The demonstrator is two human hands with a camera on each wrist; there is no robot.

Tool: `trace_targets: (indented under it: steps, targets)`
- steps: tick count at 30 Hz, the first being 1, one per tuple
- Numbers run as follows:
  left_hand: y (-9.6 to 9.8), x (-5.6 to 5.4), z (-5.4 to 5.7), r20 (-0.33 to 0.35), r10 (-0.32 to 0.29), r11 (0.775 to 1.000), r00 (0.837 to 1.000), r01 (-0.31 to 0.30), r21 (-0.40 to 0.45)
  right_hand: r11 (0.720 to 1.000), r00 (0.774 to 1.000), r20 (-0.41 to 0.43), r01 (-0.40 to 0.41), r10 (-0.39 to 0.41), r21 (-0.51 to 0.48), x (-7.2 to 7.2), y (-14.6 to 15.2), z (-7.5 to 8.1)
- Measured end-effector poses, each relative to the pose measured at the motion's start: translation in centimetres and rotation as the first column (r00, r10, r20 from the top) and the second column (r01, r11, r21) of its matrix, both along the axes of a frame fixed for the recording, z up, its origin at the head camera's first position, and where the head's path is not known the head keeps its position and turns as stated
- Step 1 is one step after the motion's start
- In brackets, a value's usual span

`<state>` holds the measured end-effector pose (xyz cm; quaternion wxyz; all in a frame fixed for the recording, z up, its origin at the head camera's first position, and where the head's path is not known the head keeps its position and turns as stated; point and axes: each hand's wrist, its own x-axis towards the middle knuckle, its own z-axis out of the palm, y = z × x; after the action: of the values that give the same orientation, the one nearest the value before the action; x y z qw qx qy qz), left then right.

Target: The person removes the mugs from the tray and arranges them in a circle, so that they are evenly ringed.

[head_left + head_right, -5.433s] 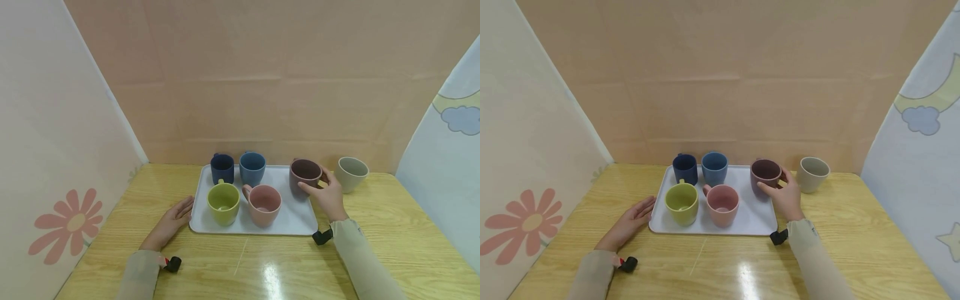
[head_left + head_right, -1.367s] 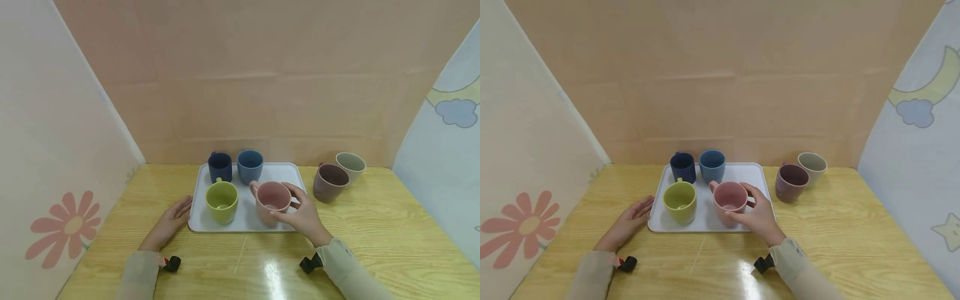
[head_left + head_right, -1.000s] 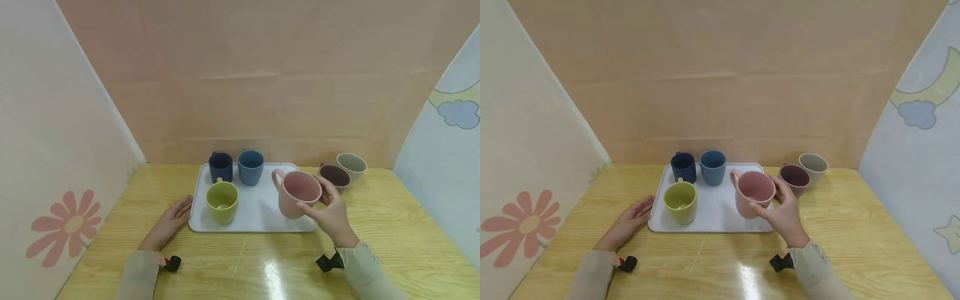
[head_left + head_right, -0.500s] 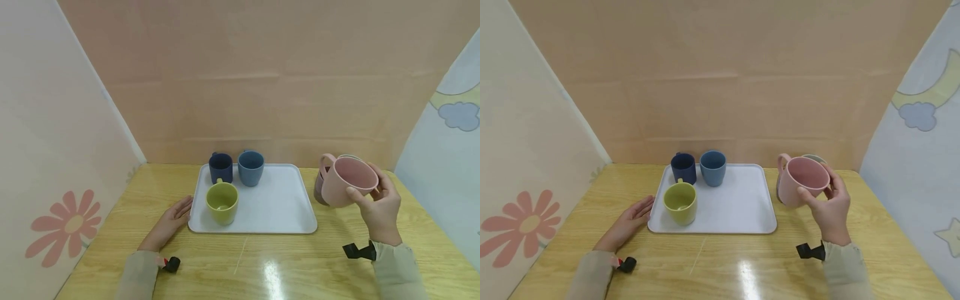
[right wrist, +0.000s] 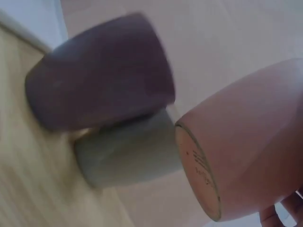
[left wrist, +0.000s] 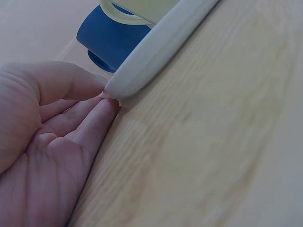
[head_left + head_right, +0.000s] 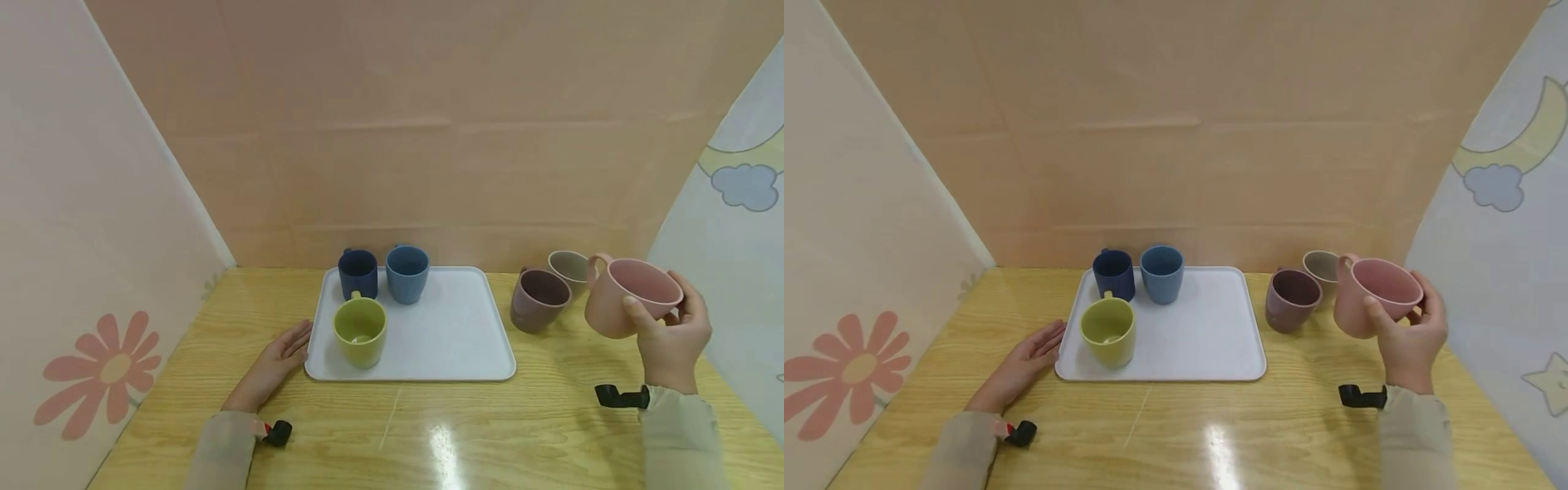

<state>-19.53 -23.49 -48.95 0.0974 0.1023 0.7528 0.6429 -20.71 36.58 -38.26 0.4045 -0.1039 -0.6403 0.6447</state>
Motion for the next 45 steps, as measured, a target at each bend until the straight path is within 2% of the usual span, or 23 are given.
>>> trace_targets:
  steps: [6, 10, 17, 23, 27, 32, 37, 42, 45]
  targets:
    - [0.1, 0.1, 0.1, 0.009, 0.009, 1.000, 1.000, -0.009, -0.010, 0.996, 0.991, 0.113, 0.077, -0.072, -0.035, -0.5, 1.8, -1.4]
    - [0.1, 0.2, 0.3, 0.009, 0.012, 1.000, 1.000, -0.011, -0.013, 0.995, 0.978, 0.182, 0.101, -0.097, -0.013, -0.7, 2.5, -2.0]
    - [0.1, 0.1, 0.2, 0.004, 0.005, 1.000, 1.000, -0.005, -0.011, 0.994, 0.964, 0.265, 0.057, -0.029, -0.098, -1.2, 3.4, -3.3]
    - [0.1, 0.1, 0.3, 0.007, 0.008, 1.000, 1.000, -0.008, -0.020, 0.999, 0.935, 0.354, 0.039, -0.031, -0.016, -1.6, 3.9, -4.3]
    - [0.1, 0.1, 0.3, 0.006, 0.009, 1.000, 1.000, -0.009, -0.024, 1.000, 0.916, 0.401, 0.025, -0.020, -0.007, -1.7, 3.9, -4.7]
    - [0.1, 0.1, 0.3, 0.006, 0.010, 1.000, 1.000, -0.010, -0.019, 1.000, 0.901, 0.434, 0.010, -0.001, -0.019, -2.0, 3.6, -4.9]
    - [0.1, 0.2, 0.1, 0.001, 0.009, 1.000, 1.000, -0.009, -0.016, 1.000, 0.885, 0.465, -0.005, 0.000, 0.010, -2.0, 3.4, -5.0]
    - [0.1, 0.1, 0.1, 0.002, 0.005, 1.000, 1.000, -0.005, -0.012, 0.998, 0.870, 0.493, -0.030, -0.004, 0.061, -1.8, 3.6, -5.1]
    - [0.1, 0.1, 0.2, 0.004, 0.006, 1.000, 1.000, -0.006, -0.012, 0.990, 0.864, 0.504, -0.078, 0.009, 0.116, -1.8, 3.8, -5.2]
